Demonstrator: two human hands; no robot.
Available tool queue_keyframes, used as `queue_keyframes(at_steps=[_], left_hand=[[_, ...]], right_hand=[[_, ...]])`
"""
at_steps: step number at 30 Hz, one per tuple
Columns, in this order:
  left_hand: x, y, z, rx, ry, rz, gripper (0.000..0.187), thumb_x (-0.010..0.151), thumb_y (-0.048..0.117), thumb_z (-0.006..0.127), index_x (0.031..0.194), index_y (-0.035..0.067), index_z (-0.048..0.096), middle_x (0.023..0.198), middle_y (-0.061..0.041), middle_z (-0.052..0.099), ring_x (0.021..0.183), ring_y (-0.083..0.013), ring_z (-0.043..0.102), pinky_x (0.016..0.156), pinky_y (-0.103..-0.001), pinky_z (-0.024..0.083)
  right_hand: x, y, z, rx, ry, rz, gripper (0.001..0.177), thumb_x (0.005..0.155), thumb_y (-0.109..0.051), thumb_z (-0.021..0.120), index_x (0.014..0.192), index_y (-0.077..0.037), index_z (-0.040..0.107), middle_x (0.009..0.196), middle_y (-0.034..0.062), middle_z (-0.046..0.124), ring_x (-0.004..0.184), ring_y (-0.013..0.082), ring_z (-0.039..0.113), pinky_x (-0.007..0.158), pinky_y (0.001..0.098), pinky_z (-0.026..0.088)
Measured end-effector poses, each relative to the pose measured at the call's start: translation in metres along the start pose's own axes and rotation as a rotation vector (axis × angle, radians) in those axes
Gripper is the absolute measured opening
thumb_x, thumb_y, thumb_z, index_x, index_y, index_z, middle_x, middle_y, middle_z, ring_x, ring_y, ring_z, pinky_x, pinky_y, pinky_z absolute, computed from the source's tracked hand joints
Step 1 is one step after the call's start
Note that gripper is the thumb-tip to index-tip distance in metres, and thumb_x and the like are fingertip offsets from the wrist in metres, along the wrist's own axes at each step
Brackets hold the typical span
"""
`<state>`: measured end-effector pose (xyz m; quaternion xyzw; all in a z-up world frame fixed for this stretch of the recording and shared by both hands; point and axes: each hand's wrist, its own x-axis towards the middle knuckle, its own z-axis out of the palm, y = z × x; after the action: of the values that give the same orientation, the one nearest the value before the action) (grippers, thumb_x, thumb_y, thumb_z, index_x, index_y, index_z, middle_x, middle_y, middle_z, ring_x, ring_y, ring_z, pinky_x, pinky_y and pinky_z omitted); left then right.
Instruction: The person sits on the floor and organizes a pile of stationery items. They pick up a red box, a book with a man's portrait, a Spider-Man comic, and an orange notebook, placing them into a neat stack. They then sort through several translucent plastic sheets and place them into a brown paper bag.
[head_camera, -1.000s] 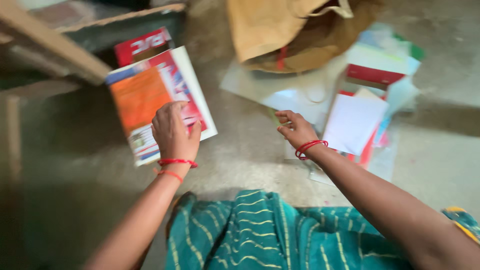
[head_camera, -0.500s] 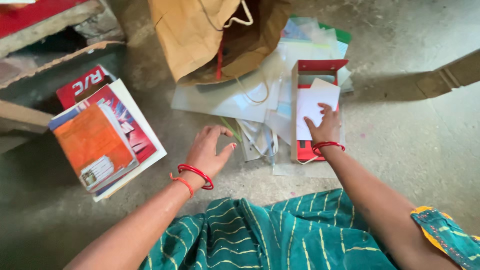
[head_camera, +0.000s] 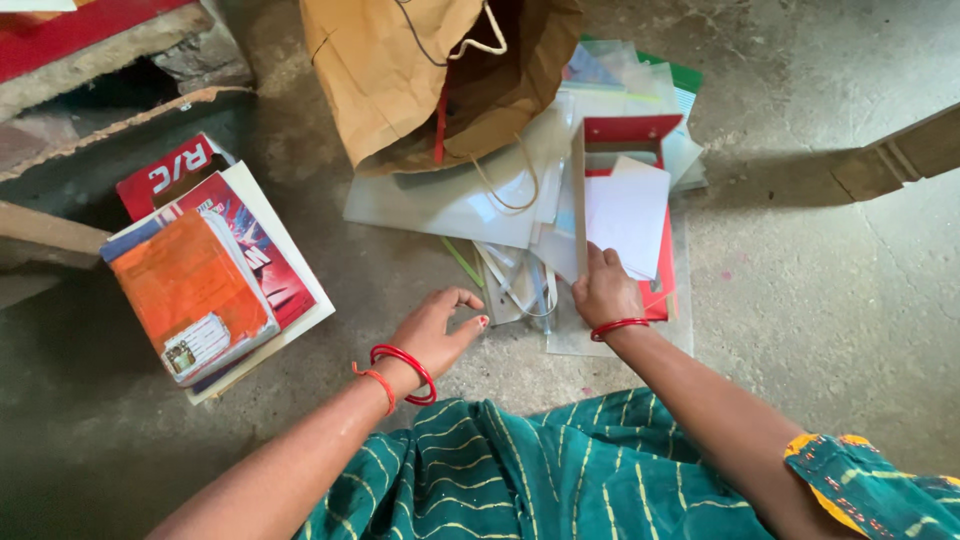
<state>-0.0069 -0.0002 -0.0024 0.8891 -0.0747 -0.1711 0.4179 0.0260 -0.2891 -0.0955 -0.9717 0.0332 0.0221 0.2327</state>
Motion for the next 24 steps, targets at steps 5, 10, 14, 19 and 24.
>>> queue_keyframes(at_steps=[5, 10, 14, 19, 24], left_hand=[[-0.004, 0.002, 0.000, -0.197, -0.071, -0.196, 0.054, 0.092, 0.051, 0.062, 0.131, 0.014, 0.060, 0.137, -0.014, 0.067, 0.124, -0.0273, 0.068, 0.100, -0.038, 0.053], [-0.012, 0.007, -0.009, -0.191, 0.108, -0.187, 0.087, 0.098, 0.057, 0.064, 0.158, 0.010, 0.022, 0.142, -0.032, 0.050, 0.130, -0.0416, 0.054, 0.105, -0.044, 0.047], [-0.021, 0.008, -0.015, -0.389, 0.253, -0.400, 0.088, 0.086, 0.040, 0.056, 0.162, 0.018, 0.017, 0.128, -0.021, 0.066, 0.097, -0.0430, 0.075, 0.081, -0.050, 0.059], [-0.031, -0.031, -0.022, -0.165, 0.422, -0.298, 0.048, 0.094, 0.019, 0.053, 0.138, 0.004, 0.042, 0.107, -0.029, 0.071, 0.098, -0.0475, 0.069, 0.084, -0.054, 0.053], [-0.041, -0.073, -0.069, 0.068, 0.545, -0.264, 0.036, 0.093, 0.021, 0.056, 0.124, 0.004, 0.050, 0.097, -0.028, 0.071, 0.090, -0.0496, 0.067, 0.076, -0.059, 0.052]], right_hand=[[-0.018, -0.058, -0.023, 0.003, 0.102, -0.275, 0.060, 0.090, -0.017, 0.058, 0.147, -0.004, 0.045, 0.117, 0.0237, 0.058, 0.078, 0.0435, 0.066, 0.067, 0.0534, 0.056], [-0.064, -0.138, -0.042, -0.019, -0.081, -0.457, 0.064, 0.089, -0.014, 0.060, 0.149, -0.002, 0.045, 0.112, 0.0201, 0.058, 0.064, 0.0349, 0.066, 0.055, 0.0473, 0.056], [-0.091, -0.174, -0.048, 0.111, -0.095, -0.662, 0.049, 0.089, -0.013, 0.062, 0.135, -0.002, 0.051, 0.115, 0.0159, 0.060, 0.078, 0.0329, 0.068, 0.060, 0.0441, 0.057], [-0.097, -0.195, -0.061, 0.229, -0.255, -0.739, 0.051, 0.091, -0.021, 0.070, 0.136, -0.004, 0.054, 0.115, 0.0168, 0.061, 0.090, 0.0340, 0.068, 0.068, 0.0452, 0.056], [-0.080, -0.205, -0.077, 0.311, 0.032, -0.957, 0.046, 0.083, -0.013, 0.075, 0.128, -0.010, 0.064, 0.121, 0.0116, 0.060, 0.110, 0.0334, 0.062, 0.103, 0.0524, 0.048]])
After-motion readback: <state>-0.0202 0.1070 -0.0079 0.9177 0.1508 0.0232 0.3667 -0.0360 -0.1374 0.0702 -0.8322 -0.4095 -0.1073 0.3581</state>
